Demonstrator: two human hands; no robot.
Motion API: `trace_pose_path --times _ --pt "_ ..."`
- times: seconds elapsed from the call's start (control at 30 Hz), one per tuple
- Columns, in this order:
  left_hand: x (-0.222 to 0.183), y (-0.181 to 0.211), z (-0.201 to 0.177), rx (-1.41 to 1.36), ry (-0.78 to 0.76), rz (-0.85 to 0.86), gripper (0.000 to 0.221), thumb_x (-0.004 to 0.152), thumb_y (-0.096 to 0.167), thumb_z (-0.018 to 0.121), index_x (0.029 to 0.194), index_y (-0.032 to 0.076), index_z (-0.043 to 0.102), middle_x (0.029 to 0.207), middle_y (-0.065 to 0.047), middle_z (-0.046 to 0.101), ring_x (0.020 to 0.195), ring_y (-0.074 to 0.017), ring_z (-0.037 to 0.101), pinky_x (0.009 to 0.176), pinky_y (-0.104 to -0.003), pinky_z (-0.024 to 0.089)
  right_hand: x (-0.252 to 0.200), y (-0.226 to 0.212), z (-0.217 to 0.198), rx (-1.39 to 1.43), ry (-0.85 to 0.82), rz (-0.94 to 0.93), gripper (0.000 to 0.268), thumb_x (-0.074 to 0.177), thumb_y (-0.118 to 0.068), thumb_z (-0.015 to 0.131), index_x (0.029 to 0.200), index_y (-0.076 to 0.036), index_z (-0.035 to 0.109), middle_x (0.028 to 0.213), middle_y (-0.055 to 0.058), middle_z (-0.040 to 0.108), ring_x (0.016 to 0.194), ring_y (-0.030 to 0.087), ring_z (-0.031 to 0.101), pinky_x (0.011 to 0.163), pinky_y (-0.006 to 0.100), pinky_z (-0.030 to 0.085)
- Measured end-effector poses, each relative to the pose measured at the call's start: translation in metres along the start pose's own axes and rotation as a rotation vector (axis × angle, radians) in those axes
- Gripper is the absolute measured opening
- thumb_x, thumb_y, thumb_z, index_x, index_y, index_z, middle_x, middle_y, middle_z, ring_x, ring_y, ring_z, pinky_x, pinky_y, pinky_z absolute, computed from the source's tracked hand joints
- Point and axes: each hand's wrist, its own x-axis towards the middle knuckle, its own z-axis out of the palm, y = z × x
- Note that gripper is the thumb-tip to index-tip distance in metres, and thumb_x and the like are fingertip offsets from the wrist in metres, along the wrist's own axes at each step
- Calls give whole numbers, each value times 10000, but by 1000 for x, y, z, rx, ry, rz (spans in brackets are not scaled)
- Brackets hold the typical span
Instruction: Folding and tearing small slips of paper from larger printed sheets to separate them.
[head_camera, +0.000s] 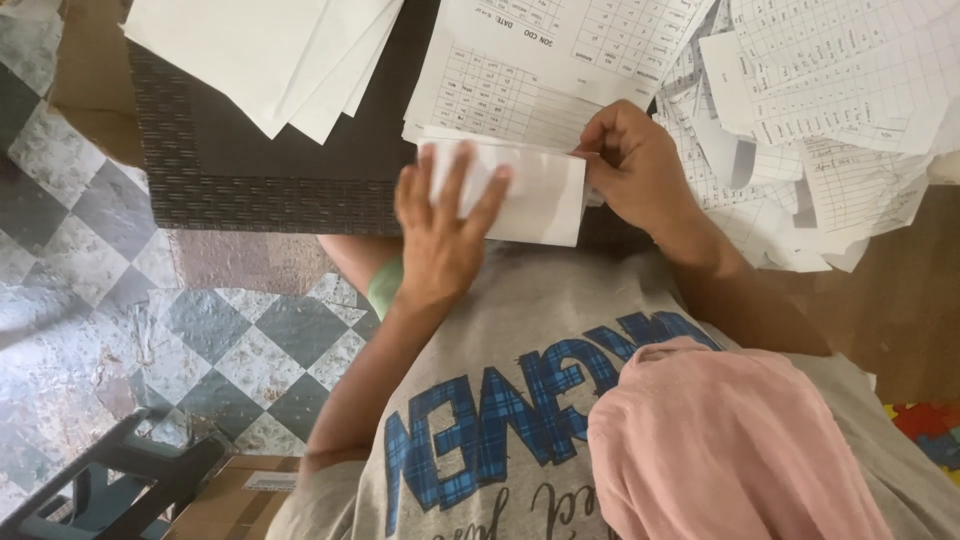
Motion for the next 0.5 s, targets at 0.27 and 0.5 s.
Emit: trace_pose_path --times 0.27,0.5 --pt "54 23 3 -531 -118 -161 158 760 334 738 795 193 674 729 62 578 823 -155 535 1033 -470 247 -10 -15 -3 523 -75 -123 382 792 51 652 1128 -19 483 870 136 640 718 130 586 622 219 480" --pt "49 19 -5 -567 -76 -333 139 751 255 773 755 181 656 706 86 605 711 -130 569 973 -420 340 -11 8 -3 485 -77 -73 215 871 -79 621 1057 16 575 824 122 623 710 148 562 647 232 457"
